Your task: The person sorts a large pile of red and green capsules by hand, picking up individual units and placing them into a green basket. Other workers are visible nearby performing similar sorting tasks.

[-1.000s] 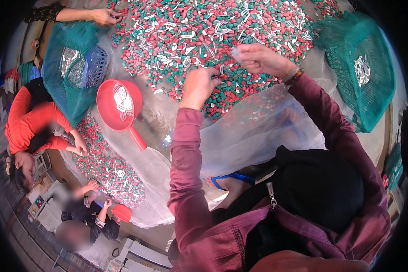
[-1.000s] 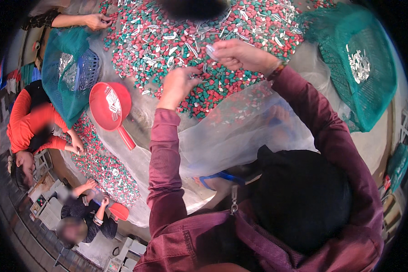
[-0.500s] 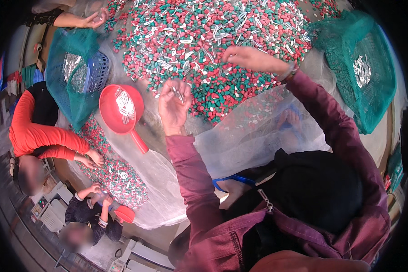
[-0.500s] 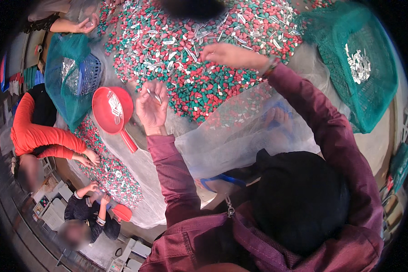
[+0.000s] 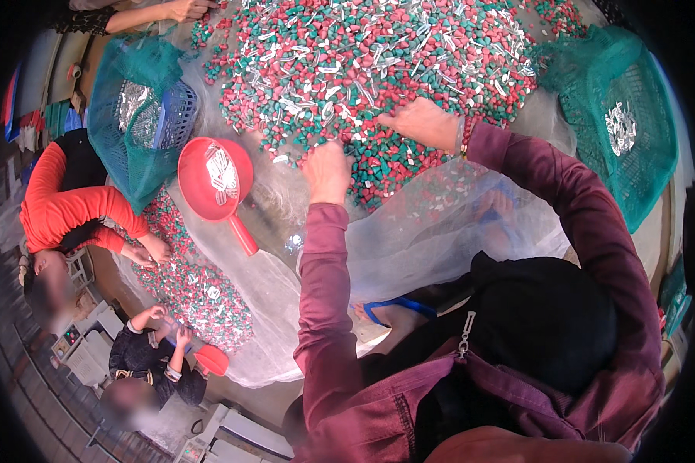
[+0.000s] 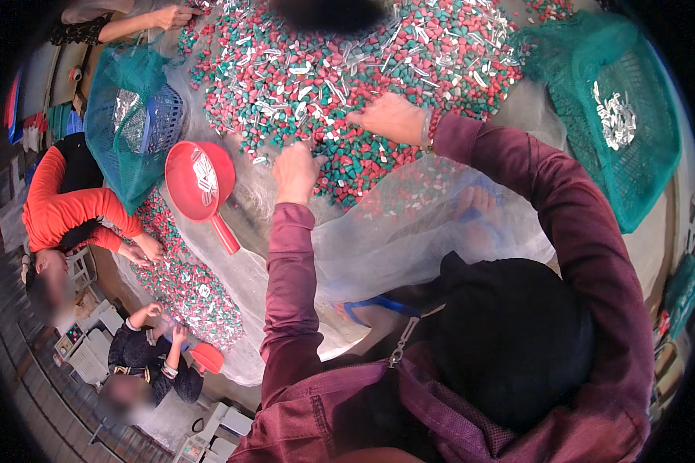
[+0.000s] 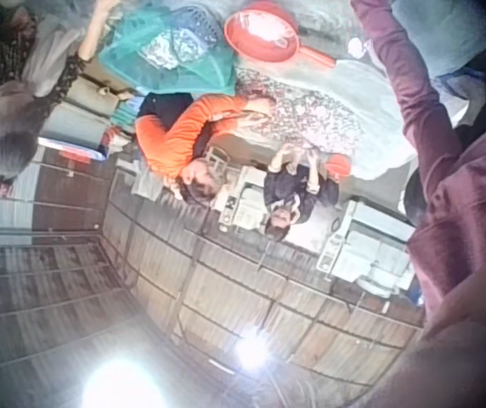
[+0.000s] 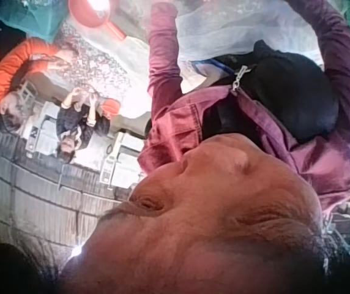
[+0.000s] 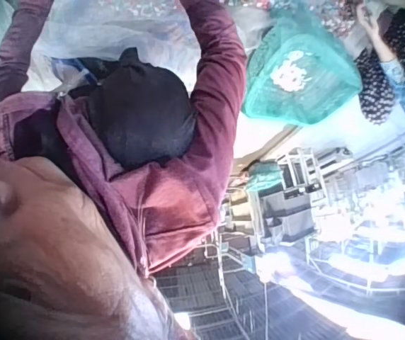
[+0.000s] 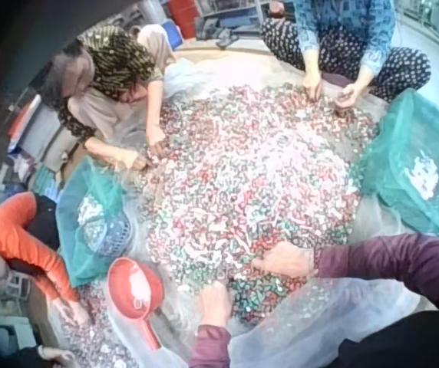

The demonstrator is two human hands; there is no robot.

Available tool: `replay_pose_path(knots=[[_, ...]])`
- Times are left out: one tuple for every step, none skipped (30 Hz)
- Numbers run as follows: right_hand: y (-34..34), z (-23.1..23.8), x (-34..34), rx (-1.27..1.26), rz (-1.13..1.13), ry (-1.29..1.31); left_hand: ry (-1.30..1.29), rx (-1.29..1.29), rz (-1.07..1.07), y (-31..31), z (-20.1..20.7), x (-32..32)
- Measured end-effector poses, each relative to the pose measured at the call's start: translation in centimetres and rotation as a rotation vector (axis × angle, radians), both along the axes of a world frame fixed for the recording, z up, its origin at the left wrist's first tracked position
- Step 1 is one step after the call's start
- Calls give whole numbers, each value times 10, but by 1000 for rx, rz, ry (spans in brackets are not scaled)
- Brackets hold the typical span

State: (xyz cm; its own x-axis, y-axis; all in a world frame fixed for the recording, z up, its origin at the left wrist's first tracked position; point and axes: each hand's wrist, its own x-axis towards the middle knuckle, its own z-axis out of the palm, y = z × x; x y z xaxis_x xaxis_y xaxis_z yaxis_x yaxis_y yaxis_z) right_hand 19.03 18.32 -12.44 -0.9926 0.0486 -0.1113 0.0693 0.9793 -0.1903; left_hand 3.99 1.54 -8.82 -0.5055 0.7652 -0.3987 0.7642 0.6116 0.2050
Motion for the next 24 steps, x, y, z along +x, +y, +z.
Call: replay_pose_path(knots=[[2,-2,1,-20,-16,7,40,-34,-3,-3,-7,6],[4,-3,-1,-37,-38,-47,33,39,-17,-6,-13,9],[7,-3,-2,-163,-89,50,43,72,-1,-6,-18,13],[11,-1,-5,-285,-149,86,42,109,6,-4,-21,17],[12,1,-8,-417,-214,56,35,142,19,-3,-23,19],[17,6,-7,-753,-309,58,38,148,36,-1,-22,18],[25,12,-6,-1101,-407,-7,-10,163,93,1,-19,17],[34,19,-2,-1449,-507,-72,-60,177,146,0,-14,13],[43,27,4,-1814,-584,-109,-105,209,193,-1,-7,8],[42,34,12,-2069,-573,-16,-138,416,165,-2,1,1],[45,41,20,-2211,-531,32,-425,504,282,-4,9,-6],[48,48,28,-2369,-445,104,-735,527,424,-12,21,-12],[50,55,33,-2522,-346,177,-1043,562,566,-16,29,-15],[52,62,39,-2575,-304,165,-1256,714,524,-16,33,-13],[54,67,41,-2583,-223,178,-1468,887,473,-16,36,-11],[55,71,44,-2587,-178,173,-1665,1034,431,-15,38,-8],[55,73,45,-2610,-108,174,-1759,1079,405,-12,39,-5],[55,75,44,-2571,-121,208,-1840,1097,394,-6,39,-4],[56,75,43,-2475,-253,148,-1925,1116,386,1,38,-3],[55,73,41,-2419,-317,113,-1908,1104,409,9,36,-2],[55,70,38,-2357,-392,80,-1857,1005,471,18,34,-3],[53,67,37,-2284,-481,38,-1806,913,536,29,32,-6],[50,63,36,-2201,-555,51,-1752,820,599,38,29,-8],[48,58,35,-2115,-629,45,-1371,738,423,51,23,-6]])
